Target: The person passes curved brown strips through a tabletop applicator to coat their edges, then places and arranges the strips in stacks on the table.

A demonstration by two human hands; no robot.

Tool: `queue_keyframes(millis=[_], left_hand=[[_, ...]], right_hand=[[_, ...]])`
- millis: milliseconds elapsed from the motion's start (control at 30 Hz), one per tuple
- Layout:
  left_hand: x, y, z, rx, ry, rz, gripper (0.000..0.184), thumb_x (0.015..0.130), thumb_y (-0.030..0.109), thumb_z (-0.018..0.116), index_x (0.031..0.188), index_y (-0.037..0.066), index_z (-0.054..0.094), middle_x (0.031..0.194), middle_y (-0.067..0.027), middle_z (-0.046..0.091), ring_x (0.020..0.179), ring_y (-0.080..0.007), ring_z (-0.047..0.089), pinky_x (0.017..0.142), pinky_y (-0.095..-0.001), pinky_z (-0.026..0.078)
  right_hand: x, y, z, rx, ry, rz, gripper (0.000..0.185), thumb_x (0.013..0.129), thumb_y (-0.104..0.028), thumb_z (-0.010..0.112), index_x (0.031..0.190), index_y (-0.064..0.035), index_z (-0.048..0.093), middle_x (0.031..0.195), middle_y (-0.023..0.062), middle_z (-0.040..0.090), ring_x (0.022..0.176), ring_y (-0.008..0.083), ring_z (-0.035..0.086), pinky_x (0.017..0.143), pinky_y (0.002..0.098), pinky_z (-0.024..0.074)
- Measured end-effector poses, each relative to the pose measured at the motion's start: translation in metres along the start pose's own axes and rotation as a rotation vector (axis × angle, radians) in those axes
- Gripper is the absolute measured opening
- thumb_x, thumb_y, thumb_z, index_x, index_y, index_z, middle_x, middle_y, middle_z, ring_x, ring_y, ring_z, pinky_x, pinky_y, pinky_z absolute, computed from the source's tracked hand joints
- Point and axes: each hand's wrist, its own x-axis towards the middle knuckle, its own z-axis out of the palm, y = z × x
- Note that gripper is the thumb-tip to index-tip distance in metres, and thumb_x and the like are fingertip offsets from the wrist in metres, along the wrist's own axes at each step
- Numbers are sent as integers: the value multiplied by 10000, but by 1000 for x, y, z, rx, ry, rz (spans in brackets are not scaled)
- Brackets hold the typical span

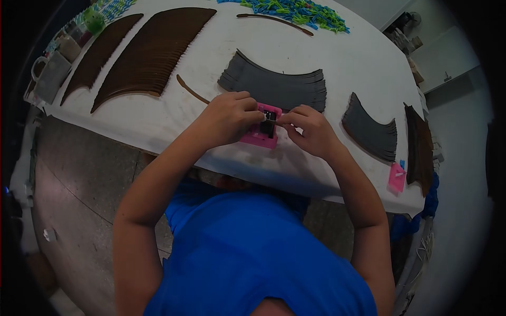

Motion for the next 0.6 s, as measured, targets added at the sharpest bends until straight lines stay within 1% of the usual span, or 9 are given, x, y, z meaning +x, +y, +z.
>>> queue_keyframes(millis=[33,100,167,200,300,333,400,467,600], left_hand=[[0,0,1,-2,-2,3,328,659,94,868,958,117,735,884,-51,675,851,-238,663,686,-377,577],[-1,-1,2,-21,-6,-15,234,727,121,821,940,136,727,867,-48,652,865,-241,655,713,-376,561],[-1,-1,2,-24,-5,-12,270,708,92,829,958,125,734,881,-50,665,858,-244,658,702,-379,568],[-1,-1,2,-27,-2,-12,307,689,63,837,976,113,741,896,-52,678,850,-247,660,690,-382,576],[1,1,3,-24,14,-8,303,702,45,819,988,111,744,902,-54,679,852,-250,658,694,-384,576],[1,1,2,-26,13,-6,303,702,45,819,988,111,744,902,-54,679,852,-250,658,694,-384,576],[2,2,2,-11,0,-20,243,723,133,835,955,130,762,855,-46,673,861,-237,665,719,-369,567],[2,1,5,-15,2,-17,241,725,132,835,956,129,764,857,-45,673,864,-236,666,720,-367,570],[2,1,6,-35,30,-10,239,723,124,834,952,127,768,854,-44,670,866,-235,667,720,-365,575]], right_hand=[[0,0,0,1,6,-3,298,820,64,702,1073,-76,776,889,86,682,829,256,664,696,378,551],[-1,-1,1,0,15,-4,302,819,64,699,1074,-77,777,890,84,682,828,255,663,697,378,549],[-1,-1,0,-9,10,10,260,820,34,719,1039,-97,766,903,84,694,858,265,680,739,388,569],[-2,-2,-1,-9,11,13,260,820,34,719,1039,-97,766,903,84,694,858,265,680,739,388,569],[-8,-1,-4,-19,-6,47,257,817,34,720,1034,-96,764,893,81,687,852,266,675,733,396,566],[-12,0,-7,-21,-8,48,254,827,48,708,1036,-83,768,887,83,679,836,256,670,706,382,559],[-21,3,-13,-25,-10,49,251,837,62,696,1038,-69,773,881,85,671,820,246,666,679,369,551],[-36,5,-22,-67,12,96,211,821,32,724,999,-77,755,879,85,679,839,268,669,716,393,559],[-76,15,-48,-108,5,203,185,827,35,725,982,-62,749,876,91,681,833,271,669,704,385,556]])
